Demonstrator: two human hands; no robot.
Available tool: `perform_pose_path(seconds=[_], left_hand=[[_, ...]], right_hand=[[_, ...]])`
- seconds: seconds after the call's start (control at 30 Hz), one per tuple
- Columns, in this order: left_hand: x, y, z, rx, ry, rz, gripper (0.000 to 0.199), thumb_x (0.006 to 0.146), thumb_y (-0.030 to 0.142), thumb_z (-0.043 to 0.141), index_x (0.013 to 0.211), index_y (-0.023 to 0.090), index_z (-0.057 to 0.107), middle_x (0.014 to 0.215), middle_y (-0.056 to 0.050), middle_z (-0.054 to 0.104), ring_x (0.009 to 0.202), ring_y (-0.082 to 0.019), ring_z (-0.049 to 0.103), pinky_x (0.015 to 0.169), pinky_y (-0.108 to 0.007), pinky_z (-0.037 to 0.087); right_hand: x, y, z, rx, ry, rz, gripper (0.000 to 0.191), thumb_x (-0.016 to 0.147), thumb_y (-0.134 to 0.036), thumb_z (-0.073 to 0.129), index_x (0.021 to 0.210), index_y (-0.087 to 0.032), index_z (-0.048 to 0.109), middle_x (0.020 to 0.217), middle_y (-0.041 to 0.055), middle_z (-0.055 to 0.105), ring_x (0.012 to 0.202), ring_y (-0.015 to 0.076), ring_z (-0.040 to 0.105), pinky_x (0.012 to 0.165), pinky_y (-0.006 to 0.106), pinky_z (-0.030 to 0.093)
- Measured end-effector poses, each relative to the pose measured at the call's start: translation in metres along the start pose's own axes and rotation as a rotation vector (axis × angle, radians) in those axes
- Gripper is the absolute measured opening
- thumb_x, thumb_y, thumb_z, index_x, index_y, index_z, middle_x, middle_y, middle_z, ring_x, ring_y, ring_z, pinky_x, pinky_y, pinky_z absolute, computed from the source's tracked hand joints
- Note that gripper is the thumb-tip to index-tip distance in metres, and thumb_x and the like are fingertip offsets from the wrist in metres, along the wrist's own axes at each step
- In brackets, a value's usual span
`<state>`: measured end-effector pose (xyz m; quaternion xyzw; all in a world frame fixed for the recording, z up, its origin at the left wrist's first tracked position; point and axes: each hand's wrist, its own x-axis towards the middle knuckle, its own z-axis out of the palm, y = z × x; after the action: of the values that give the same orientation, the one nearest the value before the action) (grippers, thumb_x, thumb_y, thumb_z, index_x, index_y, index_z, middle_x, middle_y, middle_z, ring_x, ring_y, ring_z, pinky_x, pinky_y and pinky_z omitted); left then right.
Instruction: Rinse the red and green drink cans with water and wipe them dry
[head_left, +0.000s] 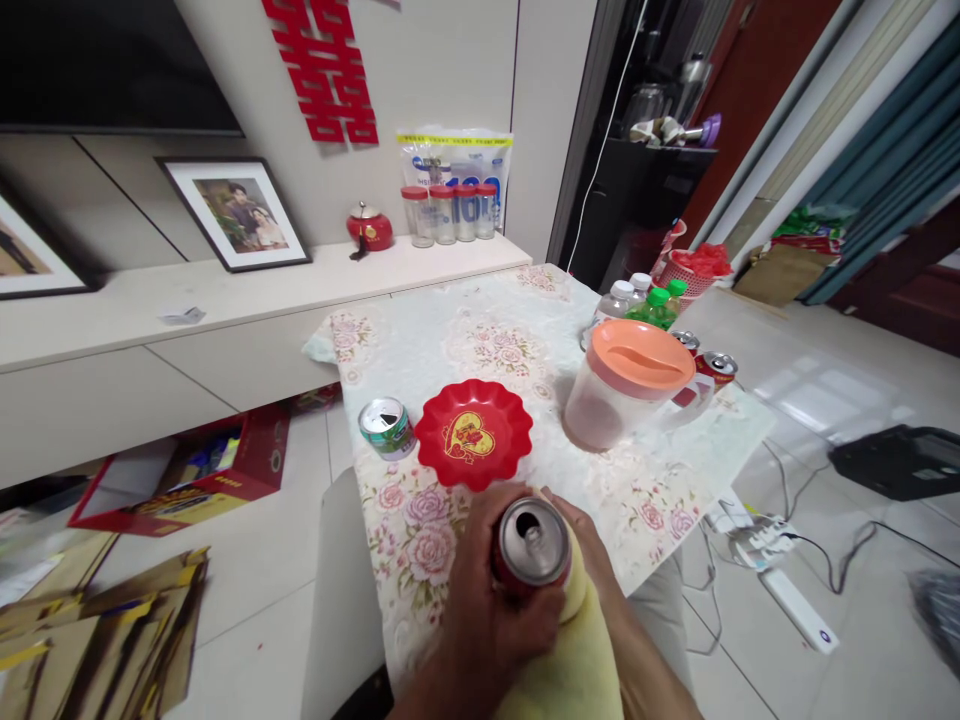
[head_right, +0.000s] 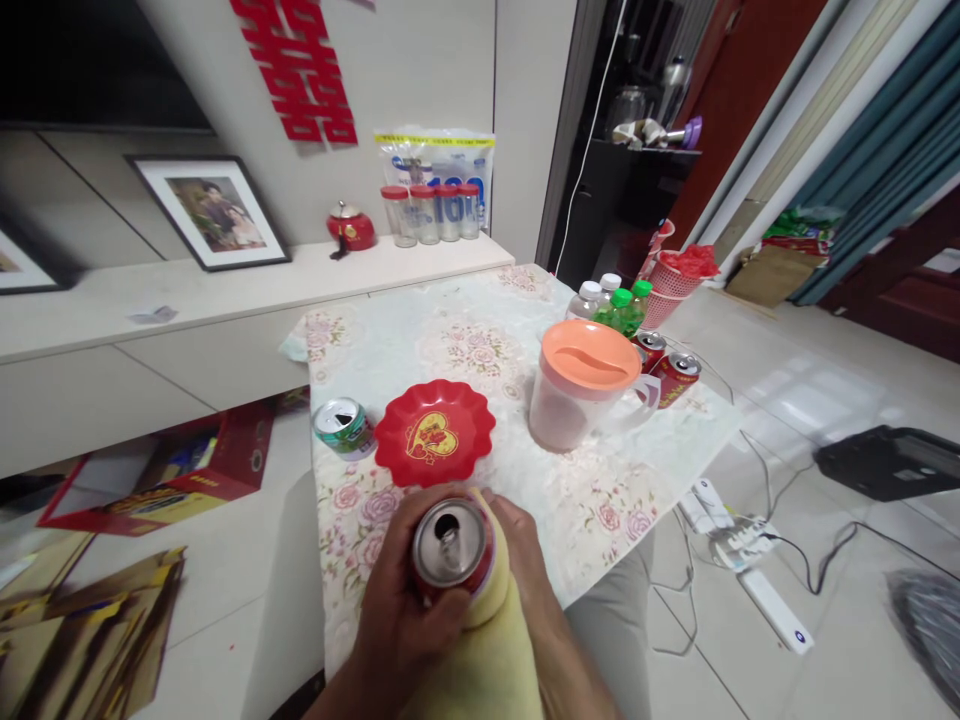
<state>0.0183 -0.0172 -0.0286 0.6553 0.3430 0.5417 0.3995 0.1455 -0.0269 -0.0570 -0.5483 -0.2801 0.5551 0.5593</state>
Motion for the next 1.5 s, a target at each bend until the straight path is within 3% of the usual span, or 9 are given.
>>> perform_pose_path(seconds=[0.43, 0.57, 0.73, 0.9, 1.0, 1.13, 1.27, 1.4, 1.5], left_hand=[[0.006, 0.012, -0.001, 0.063, 0.038, 0.077, 0.05, 0.072, 0.023, 0.068, 0.122, 0.03, 0.063, 0.106, 0.0, 0.074, 0.095, -0.021, 0.075, 0.084, -0.032, 0.063], [0.009, 0.012, -0.01, 0.082, 0.138, -0.021, 0.049, 0.074, 0.028, 0.073, 0.122, 0.027, 0.064, 0.109, -0.003, 0.075, 0.097, -0.024, 0.075, 0.085, -0.036, 0.064], [0.02, 0.017, -0.021, 0.144, 0.227, -0.181, 0.055, 0.071, 0.034, 0.082, 0.122, 0.024, 0.065, 0.116, -0.007, 0.074, 0.105, -0.029, 0.073, 0.092, -0.041, 0.064], [0.026, 0.018, -0.018, 0.052, 0.193, -0.228, 0.051, 0.075, 0.036, 0.083, 0.121, 0.023, 0.064, 0.11, -0.006, 0.074, 0.097, -0.026, 0.075, 0.085, -0.038, 0.065], [0.02, 0.012, -0.005, -0.074, 0.127, -0.267, 0.06, 0.076, 0.04, 0.086, 0.128, 0.023, 0.061, 0.114, -0.008, 0.074, 0.099, -0.027, 0.076, 0.084, -0.039, 0.066], [0.005, 0.0, 0.023, -0.167, -0.087, -0.279, 0.073, 0.077, 0.045, 0.089, 0.139, 0.026, 0.055, 0.124, -0.011, 0.072, 0.108, -0.032, 0.075, 0.093, -0.046, 0.065], [-0.002, -0.008, 0.042, -0.109, -0.228, -0.114, 0.089, 0.079, 0.056, 0.085, 0.154, 0.027, 0.047, 0.146, -0.018, 0.06, 0.131, -0.043, 0.064, 0.105, -0.058, 0.059], [0.009, -0.008, 0.025, 0.158, -0.186, 0.053, 0.071, 0.093, 0.043, 0.072, 0.156, 0.031, 0.043, 0.151, -0.016, 0.055, 0.136, -0.04, 0.06, 0.107, -0.062, 0.057], [0.024, -0.007, -0.008, 0.353, 0.001, 0.058, 0.051, 0.095, 0.034, 0.069, 0.144, 0.03, 0.056, 0.14, -0.011, 0.06, 0.133, -0.035, 0.061, 0.11, -0.056, 0.056]], right_hand=[[0.008, -0.008, -0.003, -0.157, -0.165, 0.044, 0.05, 0.09, -0.067, 0.065, 0.081, -0.018, 0.07, 0.075, 0.0036, 0.065, 0.069, 0.0181, 0.057, 0.067, 0.033, 0.05], [0.018, 0.002, -0.002, -0.395, -0.038, -0.112, 0.043, 0.092, -0.059, 0.062, 0.088, -0.019, 0.077, 0.092, 0.0118, 0.072, 0.093, 0.0289, 0.062, 0.092, 0.049, 0.05], [0.02, 0.004, -0.002, -0.648, 0.102, -0.333, 0.025, 0.088, -0.041, 0.067, 0.101, -0.024, 0.081, 0.119, 0.0154, 0.07, 0.122, 0.0393, 0.049, 0.114, 0.07, 0.027], [-0.016, -0.024, -0.019, -0.663, 0.058, -0.463, 0.038, 0.099, -0.045, 0.06, 0.131, -0.03, 0.073, 0.135, 0.0093, 0.069, 0.132, 0.0311, 0.057, 0.12, 0.056, 0.04], [-0.042, -0.032, -0.029, -0.641, -0.185, -0.345, 0.085, 0.087, -0.037, 0.082, 0.163, -0.041, 0.043, 0.165, 0.0023, 0.05, 0.15, 0.03, 0.049, 0.124, 0.051, 0.042], [-0.054, -0.02, -0.043, -0.569, 0.015, -0.446, 0.083, 0.085, -0.037, 0.081, 0.161, -0.034, 0.049, 0.164, 0.006, 0.05, 0.15, 0.0352, 0.05, 0.121, 0.053, 0.046], [-0.054, -0.01, -0.067, -0.398, 0.238, -0.358, 0.083, 0.071, -0.041, 0.092, 0.147, -0.024, 0.064, 0.145, 0.0137, 0.068, 0.134, 0.0391, 0.064, 0.115, 0.054, 0.052], [-0.046, -0.019, -0.107, -0.293, 0.539, -0.357, 0.074, 0.068, -0.044, 0.094, 0.133, -0.021, 0.068, 0.124, 0.0136, 0.076, 0.114, 0.0332, 0.073, 0.098, 0.044, 0.06], [-0.021, -0.036, -0.145, -0.371, 0.72, -0.437, 0.063, 0.062, -0.05, 0.095, 0.111, -0.018, 0.071, 0.103, 0.0103, 0.078, 0.095, 0.0291, 0.073, 0.086, 0.041, 0.06]])
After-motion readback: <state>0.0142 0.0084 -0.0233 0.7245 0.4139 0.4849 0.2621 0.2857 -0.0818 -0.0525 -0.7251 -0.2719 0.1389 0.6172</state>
